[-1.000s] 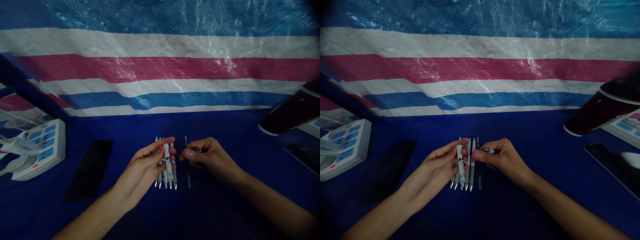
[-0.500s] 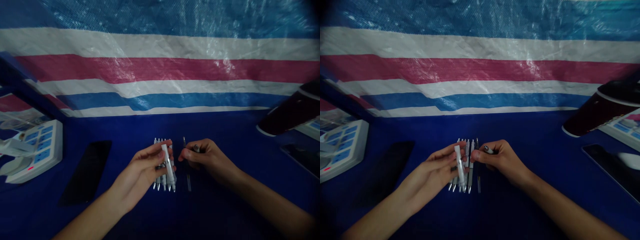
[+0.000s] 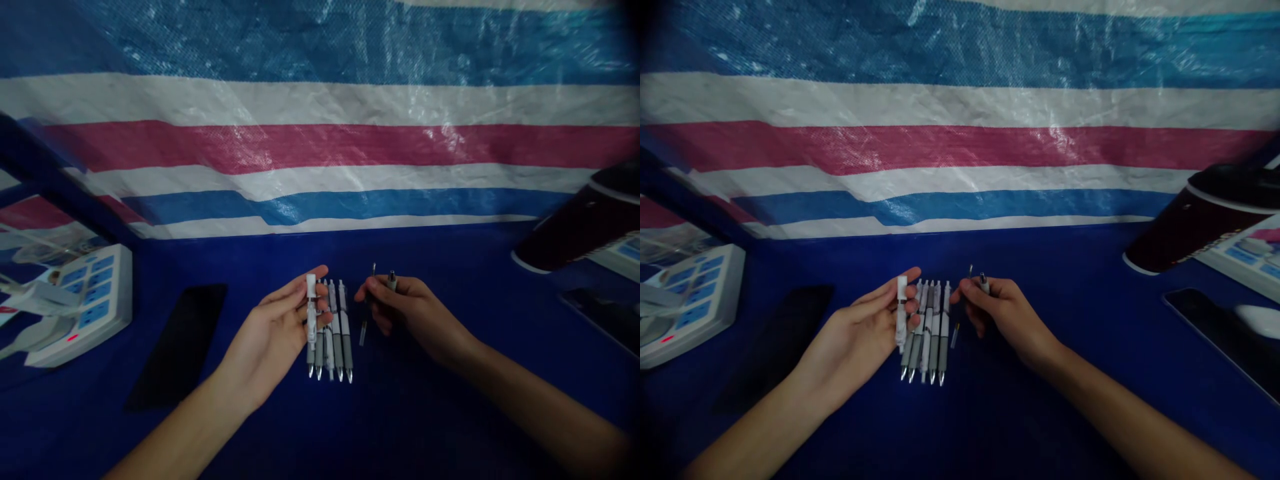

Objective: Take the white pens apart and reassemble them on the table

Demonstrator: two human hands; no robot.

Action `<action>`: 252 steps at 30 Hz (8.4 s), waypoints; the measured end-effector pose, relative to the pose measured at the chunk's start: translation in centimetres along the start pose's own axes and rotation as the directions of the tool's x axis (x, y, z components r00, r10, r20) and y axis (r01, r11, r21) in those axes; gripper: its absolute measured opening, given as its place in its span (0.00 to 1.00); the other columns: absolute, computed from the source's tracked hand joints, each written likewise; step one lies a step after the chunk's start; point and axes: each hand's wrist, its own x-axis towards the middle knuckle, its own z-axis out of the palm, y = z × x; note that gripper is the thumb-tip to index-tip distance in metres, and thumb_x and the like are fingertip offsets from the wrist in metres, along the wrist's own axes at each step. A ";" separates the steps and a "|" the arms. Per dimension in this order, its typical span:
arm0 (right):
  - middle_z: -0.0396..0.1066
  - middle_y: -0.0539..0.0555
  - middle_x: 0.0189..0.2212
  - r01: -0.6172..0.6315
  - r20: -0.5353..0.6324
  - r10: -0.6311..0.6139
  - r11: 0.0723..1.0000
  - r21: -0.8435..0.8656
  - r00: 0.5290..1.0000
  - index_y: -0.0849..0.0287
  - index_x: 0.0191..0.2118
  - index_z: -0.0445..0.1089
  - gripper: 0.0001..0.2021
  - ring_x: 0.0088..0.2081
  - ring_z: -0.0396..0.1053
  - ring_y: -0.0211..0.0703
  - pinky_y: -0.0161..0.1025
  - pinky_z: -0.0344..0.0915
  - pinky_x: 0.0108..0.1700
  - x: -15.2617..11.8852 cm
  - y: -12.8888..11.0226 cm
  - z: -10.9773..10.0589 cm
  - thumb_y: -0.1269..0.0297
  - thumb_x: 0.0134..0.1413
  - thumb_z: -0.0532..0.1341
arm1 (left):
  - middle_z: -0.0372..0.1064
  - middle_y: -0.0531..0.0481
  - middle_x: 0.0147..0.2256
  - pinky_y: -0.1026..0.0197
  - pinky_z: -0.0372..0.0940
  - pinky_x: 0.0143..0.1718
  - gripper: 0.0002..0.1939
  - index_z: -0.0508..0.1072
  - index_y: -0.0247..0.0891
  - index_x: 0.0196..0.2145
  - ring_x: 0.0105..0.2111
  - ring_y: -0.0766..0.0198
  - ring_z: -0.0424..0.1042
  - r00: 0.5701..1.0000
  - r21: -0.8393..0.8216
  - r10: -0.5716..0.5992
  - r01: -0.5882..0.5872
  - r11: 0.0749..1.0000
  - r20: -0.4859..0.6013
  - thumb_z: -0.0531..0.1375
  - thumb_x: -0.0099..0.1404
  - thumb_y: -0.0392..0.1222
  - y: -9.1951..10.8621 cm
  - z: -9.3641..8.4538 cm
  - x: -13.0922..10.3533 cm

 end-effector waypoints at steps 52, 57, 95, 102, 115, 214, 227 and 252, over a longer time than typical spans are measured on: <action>0.70 0.56 0.61 0.385 0.167 -0.349 0.878 -0.286 0.922 0.48 0.46 0.83 0.12 0.62 0.65 0.57 0.58 0.63 0.63 -1.2 -0.9 0.5 0.51 0.65 0.64 | 0.77 0.42 0.40 0.56 0.73 0.44 0.20 0.79 0.34 0.50 0.36 0.61 0.77 0.983 0.250 -0.148 0.117 0.961 0.108 0.72 0.61 0.39 -1.6 0.0 -0.7; 0.74 0.56 0.48 0.284 -0.049 -0.299 0.937 -0.204 0.953 0.49 0.52 0.79 0.20 0.46 0.69 0.47 0.47 0.66 0.52 -0.8 -0.6 0.2 0.47 0.71 0.55 | 0.78 0.43 0.43 0.55 0.72 0.49 0.18 0.80 0.36 0.48 0.41 0.59 0.77 0.993 0.299 -0.097 0.071 0.951 0.073 0.72 0.61 0.42 -1.6 0.1 -0.8; 0.77 0.53 0.42 0.384 -0.296 -0.337 0.916 0.114 0.894 0.50 0.43 0.81 0.09 0.37 0.74 0.40 0.42 0.74 0.43 0.4 -1.1 -1.8 0.56 0.59 0.70 | 0.77 0.48 0.33 0.61 0.66 0.36 0.18 0.81 0.42 0.47 0.35 0.60 0.74 0.937 0.784 0.346 -0.250 0.569 0.048 0.69 0.63 0.52 -1.5 -0.1 -1.0; 0.77 0.53 0.41 0.373 -0.294 -0.323 0.918 0.133 0.900 0.50 0.41 0.81 0.07 0.37 0.74 0.40 0.42 0.73 0.43 0.3 -1.1 -1.4 0.57 0.58 0.71 | 0.77 0.48 0.33 0.61 0.66 0.37 0.17 0.82 0.41 0.47 0.35 0.60 0.74 0.939 0.782 0.340 -0.249 0.572 0.051 0.69 0.63 0.51 -1.4 0.1 -1.1; 0.80 0.55 0.36 0.282 0.006 -0.282 0.959 0.000 0.959 0.53 0.43 0.82 0.10 0.34 0.77 0.44 0.46 0.76 0.43 -0.6 -0.7 -0.5 0.57 0.56 0.72 | 0.78 0.46 0.34 0.62 0.67 0.35 0.16 0.82 0.39 0.46 0.34 0.61 0.74 0.951 0.746 0.296 -0.263 0.612 0.092 0.67 0.64 0.50 -1.3 0.9 -1.2; 0.76 0.53 0.27 -0.010 0.583 0.044 0.998 -0.060 0.811 0.60 0.38 0.67 0.15 0.31 0.73 0.41 0.42 0.68 0.41 -2.3 -1.1 2.2 0.53 0.71 0.57 | 0.67 0.44 0.60 0.50 0.71 0.54 0.31 0.67 0.50 0.64 0.56 0.54 0.70 0.750 0.803 0.493 -0.574 0.157 0.440 0.68 0.65 0.43 0.1 -0.3 -0.8; 0.74 0.51 0.23 -0.044 0.522 0.018 0.998 0.038 0.853 0.62 0.38 0.68 0.15 0.27 0.74 0.41 0.40 0.67 0.38 -2.2 -0.2 2.4 0.54 0.71 0.58 | 0.67 0.42 0.60 0.46 0.70 0.53 0.32 0.64 0.51 0.67 0.53 0.53 0.72 0.779 0.850 0.459 -0.520 0.089 0.428 0.65 0.67 0.46 0.2 -0.2 -0.8; 0.63 0.48 0.21 0.224 0.098 -0.230 0.625 -0.748 0.968 0.61 0.33 0.76 0.20 0.24 0.58 0.36 0.36 0.51 0.28 0.7 0.1 -0.9 0.52 0.68 0.56 | 0.76 0.48 0.34 0.58 0.67 0.34 0.27 0.74 0.38 0.57 0.30 0.58 0.76 0.887 0.986 0.434 -0.164 -0.022 0.157 0.63 0.63 0.51 1.9 -2.5 1.1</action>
